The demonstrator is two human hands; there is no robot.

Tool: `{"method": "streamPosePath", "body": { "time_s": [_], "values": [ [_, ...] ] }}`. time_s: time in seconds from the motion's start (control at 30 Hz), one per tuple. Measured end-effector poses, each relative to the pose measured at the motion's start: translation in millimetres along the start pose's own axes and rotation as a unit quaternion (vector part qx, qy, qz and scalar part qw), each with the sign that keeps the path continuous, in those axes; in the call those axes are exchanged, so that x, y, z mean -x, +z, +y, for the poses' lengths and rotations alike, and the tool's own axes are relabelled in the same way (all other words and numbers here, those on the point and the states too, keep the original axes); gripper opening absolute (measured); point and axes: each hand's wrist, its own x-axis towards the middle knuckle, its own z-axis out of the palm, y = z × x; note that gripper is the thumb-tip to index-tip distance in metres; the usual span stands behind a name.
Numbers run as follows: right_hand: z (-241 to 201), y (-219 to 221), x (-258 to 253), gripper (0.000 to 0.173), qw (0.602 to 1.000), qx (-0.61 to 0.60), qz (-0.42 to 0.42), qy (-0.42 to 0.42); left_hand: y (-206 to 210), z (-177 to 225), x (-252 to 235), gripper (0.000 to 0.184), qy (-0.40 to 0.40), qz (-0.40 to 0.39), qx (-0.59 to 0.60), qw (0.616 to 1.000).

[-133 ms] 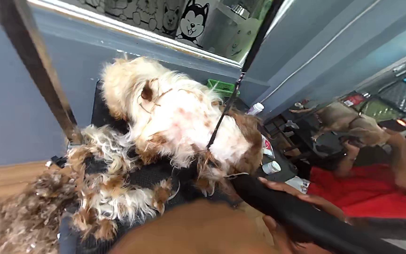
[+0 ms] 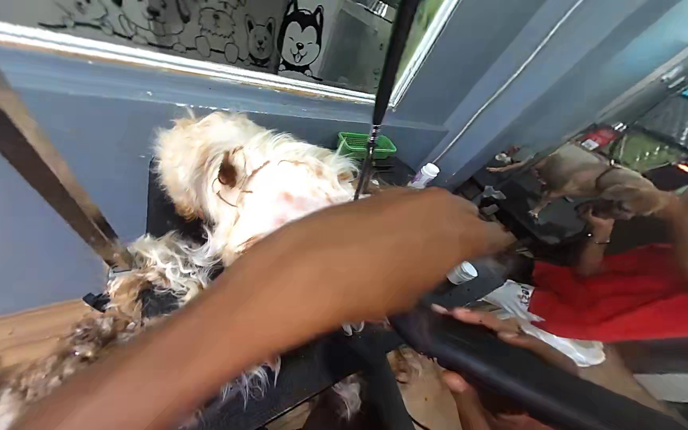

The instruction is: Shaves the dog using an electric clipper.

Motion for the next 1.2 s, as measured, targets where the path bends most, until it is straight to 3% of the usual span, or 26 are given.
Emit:
{"method": "streamPosePath", "body": {
  "time_s": [0.1,0.27,0.47,0.57,0.77,0.97,1.13,1.2],
  "values": [
    [-2.3,-3.9,0.2,0.068,0.999,-0.020,-0.021,-0.012,-0.2,0.1,-40.9,0.046,-0.076,-0.250,-0.060,0.963],
    [-18.1,-19.2,10.4,0.065,0.999,-0.017,0.016,0.031,21.0,-4.6,-76.4,0.042,-0.013,-0.348,-0.150,0.925],
    [-34.4,-52.4,-5.5,0.061,0.997,0.050,0.058,0.011,25.5,-9.7,-101.4,0.027,-0.053,-0.323,-0.063,0.943],
    [-51.9,-59.8,-30.1,0.051,0.988,0.151,0.025,-0.017,30.1,-22.8,-107.4,0.026,-0.072,-0.298,-0.017,0.952],
    [-34.8,-48.4,-66.5,0.052,0.984,0.117,-0.072,-0.114,32.0,-43.1,-111.4,0.014,-0.103,-0.273,0.053,0.955],
    [21.8,-15.0,-44.7,0.049,0.989,0.077,-0.074,-0.104,33.4,-52.1,-103.1,0.010,-0.068,-0.206,0.153,0.964],
    [35.0,-26.8,-15.6,0.024,0.958,0.143,-0.229,-0.092,30.6,-54.8,-95.1,0.010,-0.079,-0.182,0.211,0.957],
    [34.2,-30.4,-8.0,0.027,0.966,0.109,-0.207,-0.113,29.9,-56.7,-95.3,0.010,-0.081,-0.181,0.217,0.956]
  ]
}}
